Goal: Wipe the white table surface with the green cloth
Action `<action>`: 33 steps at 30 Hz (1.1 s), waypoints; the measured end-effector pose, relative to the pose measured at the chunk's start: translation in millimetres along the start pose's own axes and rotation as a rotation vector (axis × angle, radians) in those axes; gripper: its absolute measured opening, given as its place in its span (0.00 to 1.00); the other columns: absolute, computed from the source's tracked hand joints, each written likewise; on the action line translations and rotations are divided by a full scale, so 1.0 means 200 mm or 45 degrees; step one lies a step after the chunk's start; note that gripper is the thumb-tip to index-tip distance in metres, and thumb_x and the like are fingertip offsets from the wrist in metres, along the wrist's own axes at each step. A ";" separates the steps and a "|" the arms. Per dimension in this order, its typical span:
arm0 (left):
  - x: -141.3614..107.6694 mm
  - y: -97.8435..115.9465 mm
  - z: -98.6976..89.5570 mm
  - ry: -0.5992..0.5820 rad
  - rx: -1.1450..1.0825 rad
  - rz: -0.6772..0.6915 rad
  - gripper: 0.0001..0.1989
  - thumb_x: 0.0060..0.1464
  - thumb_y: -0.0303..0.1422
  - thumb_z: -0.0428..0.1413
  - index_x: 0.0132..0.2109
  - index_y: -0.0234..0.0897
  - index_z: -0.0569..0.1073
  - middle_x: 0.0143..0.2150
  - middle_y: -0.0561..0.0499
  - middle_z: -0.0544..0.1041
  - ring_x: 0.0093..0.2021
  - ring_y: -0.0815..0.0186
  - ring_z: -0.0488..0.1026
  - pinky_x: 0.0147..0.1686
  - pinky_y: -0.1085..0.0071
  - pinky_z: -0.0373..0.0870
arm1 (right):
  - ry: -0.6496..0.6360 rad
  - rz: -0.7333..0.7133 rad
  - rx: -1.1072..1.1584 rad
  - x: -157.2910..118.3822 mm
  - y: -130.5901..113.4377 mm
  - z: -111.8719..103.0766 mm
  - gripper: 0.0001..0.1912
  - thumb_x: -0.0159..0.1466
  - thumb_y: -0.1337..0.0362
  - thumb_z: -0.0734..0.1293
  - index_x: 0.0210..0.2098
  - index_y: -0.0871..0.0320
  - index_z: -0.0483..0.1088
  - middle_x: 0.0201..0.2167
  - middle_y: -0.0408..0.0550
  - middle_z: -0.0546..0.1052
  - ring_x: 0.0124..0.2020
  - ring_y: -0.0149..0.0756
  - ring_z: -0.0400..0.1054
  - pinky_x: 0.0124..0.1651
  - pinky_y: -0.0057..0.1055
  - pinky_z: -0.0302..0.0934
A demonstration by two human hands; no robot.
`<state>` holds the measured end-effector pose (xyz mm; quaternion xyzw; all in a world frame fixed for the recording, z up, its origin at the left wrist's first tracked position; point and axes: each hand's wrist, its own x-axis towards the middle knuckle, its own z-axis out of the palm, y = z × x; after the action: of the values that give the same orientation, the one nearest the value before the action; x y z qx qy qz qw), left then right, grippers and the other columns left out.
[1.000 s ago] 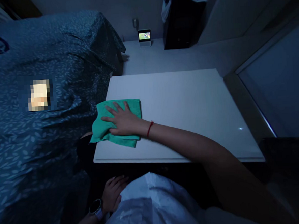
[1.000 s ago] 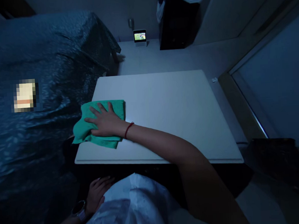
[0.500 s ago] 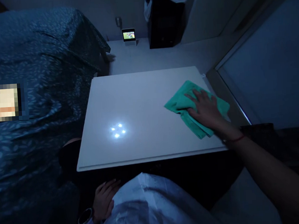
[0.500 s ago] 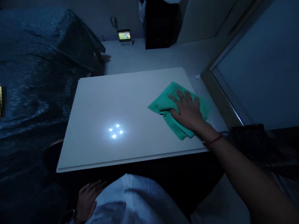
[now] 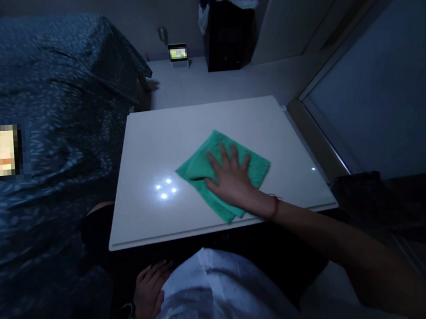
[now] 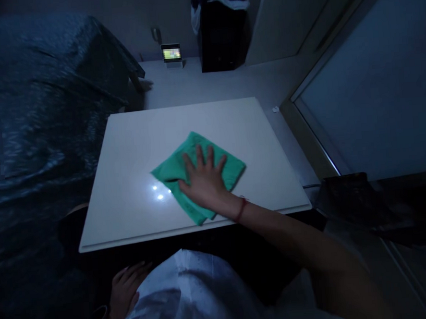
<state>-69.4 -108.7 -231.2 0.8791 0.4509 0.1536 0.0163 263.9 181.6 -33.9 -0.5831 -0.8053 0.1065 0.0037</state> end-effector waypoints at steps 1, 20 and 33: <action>0.00 0.00 0.00 0.010 -0.002 -0.001 0.26 0.78 0.43 0.38 0.56 0.42 0.79 0.57 0.45 0.85 0.57 0.53 0.80 0.56 0.53 0.63 | -0.021 -0.091 0.036 0.05 -0.10 0.01 0.46 0.75 0.40 0.64 0.83 0.56 0.52 0.84 0.66 0.43 0.82 0.82 0.36 0.72 0.88 0.39; -0.03 -0.01 0.02 -0.037 0.078 -0.020 0.30 0.77 0.42 0.36 0.54 0.42 0.84 0.57 0.45 0.85 0.57 0.53 0.80 0.57 0.54 0.65 | -0.079 -1.015 0.085 0.15 -0.38 0.04 0.39 0.75 0.42 0.66 0.81 0.46 0.59 0.84 0.53 0.47 0.83 0.70 0.40 0.77 0.78 0.38; 0.00 0.02 -0.01 -0.055 -0.007 -0.085 0.31 0.79 0.44 0.35 0.56 0.45 0.84 0.58 0.49 0.84 0.57 0.54 0.80 0.56 0.52 0.66 | 0.167 0.433 -0.075 -0.32 0.84 -0.05 0.34 0.78 0.54 0.58 0.81 0.56 0.59 0.83 0.62 0.50 0.82 0.71 0.44 0.72 0.77 0.54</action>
<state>-67.6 -111.5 -229.4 0.8666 0.4792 0.1351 0.0336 443.3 173.4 -46.4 -0.7165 -0.6959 0.0436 0.0209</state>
